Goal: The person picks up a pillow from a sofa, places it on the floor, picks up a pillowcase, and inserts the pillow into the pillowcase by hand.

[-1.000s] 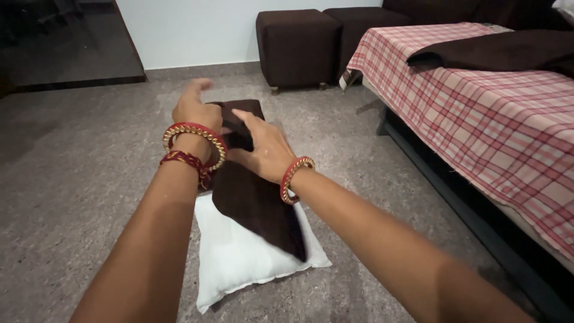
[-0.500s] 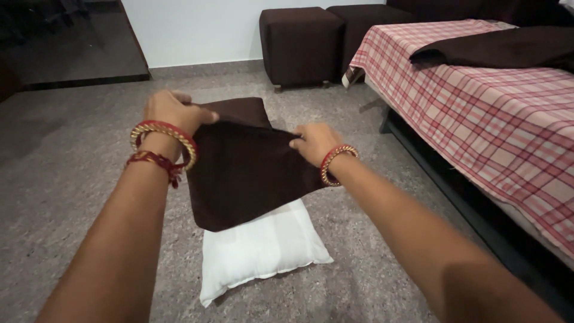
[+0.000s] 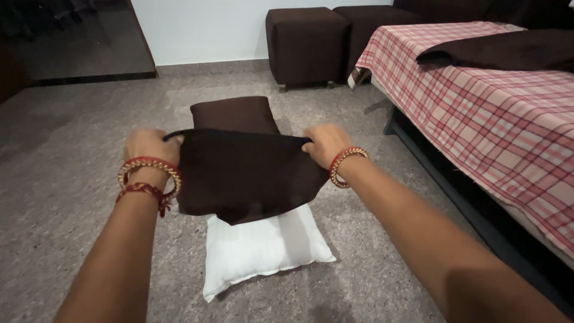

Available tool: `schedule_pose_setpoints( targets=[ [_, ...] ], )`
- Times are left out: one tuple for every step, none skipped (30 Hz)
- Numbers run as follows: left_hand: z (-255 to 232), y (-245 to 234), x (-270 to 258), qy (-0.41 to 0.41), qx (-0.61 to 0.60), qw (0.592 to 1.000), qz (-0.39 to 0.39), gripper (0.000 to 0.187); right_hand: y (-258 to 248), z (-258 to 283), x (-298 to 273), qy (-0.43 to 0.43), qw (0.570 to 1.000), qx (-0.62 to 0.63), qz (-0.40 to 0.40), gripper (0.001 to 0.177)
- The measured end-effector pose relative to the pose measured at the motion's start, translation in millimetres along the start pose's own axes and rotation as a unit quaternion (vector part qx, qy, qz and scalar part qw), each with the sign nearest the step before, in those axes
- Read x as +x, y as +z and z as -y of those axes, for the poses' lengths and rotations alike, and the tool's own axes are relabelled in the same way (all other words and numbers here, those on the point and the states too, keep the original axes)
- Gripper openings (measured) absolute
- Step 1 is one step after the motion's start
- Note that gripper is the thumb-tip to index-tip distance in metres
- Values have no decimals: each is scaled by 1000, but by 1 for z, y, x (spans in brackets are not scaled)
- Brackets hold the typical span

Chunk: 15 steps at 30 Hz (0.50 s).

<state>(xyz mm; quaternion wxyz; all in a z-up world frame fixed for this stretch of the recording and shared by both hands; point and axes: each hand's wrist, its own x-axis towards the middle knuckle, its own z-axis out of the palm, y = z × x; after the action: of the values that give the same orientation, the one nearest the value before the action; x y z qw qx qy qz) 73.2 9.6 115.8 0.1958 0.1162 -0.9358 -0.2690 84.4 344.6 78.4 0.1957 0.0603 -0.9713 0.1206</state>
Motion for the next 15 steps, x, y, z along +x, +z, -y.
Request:
schedule_pose_setpoints(
  targets=[
    [6, 3, 3, -6, -16, 1000, 11, 28, -1, 1, -1, 11, 1000, -3, -1, 21],
    [11, 7, 6, -12, -33, 999, 21, 27, -2, 0, -1, 13, 1000, -6, -6, 22],
    [15, 11, 10, -16, -50, 999, 14, 27, -4, -1, -2, 15, 1000, -9, -11, 23],
    [20, 13, 16, -19, -67, 998, 5, 27, -4, -2, -1, 16, 1000, -12, -17, 23],
    [25, 15, 21, -22, -84, 996, -3, 27, -4, -2, 1, 11, 999, -26, -18, 22],
    [27, 17, 25, -2, -79, 997, -22, 25, -5, -4, 4, 6, 999, -39, -18, 22],
    [27, 17, 29, 18, -74, 996, -41, 23, -5, -7, 7, 1, 998, -53, -19, 23],
    [27, 15, 32, 39, -68, 995, -61, 21, -6, -9, 11, -1, 998, -58, -11, 25],
    [27, 12, 33, 50, -76, 993, -76, 22, -8, -9, 17, -4, 998, -64, -3, 28],
    [24, 8, 31, 61, -83, 991, -90, 23, -10, -8, 20, -5, 998, -69, 5, 31],
    [20, 3, 28, 73, -90, 988, -104, 26, -14, -7, 22, 1, 998, -56, -17, 29],
    [16, -5, 24, 52, -100, 989, -96, 28, -20, -5, 23, 9, 998, -42, -40, 27],
    [12, -15, 21, 31, -110, 989, -88, 31, -26, -2, 22, 16, 997, -28, -63, 26],
    [9, -21, 17, 10, -121, 990, -79, 33, -31, 1, 18, 25, 994, -3, -104, 23],
    [6, -25, 12, 3, -149, 984, -95, 31, -36, 4, 14, 33, 989, 21, -145, 21]
  ],
)
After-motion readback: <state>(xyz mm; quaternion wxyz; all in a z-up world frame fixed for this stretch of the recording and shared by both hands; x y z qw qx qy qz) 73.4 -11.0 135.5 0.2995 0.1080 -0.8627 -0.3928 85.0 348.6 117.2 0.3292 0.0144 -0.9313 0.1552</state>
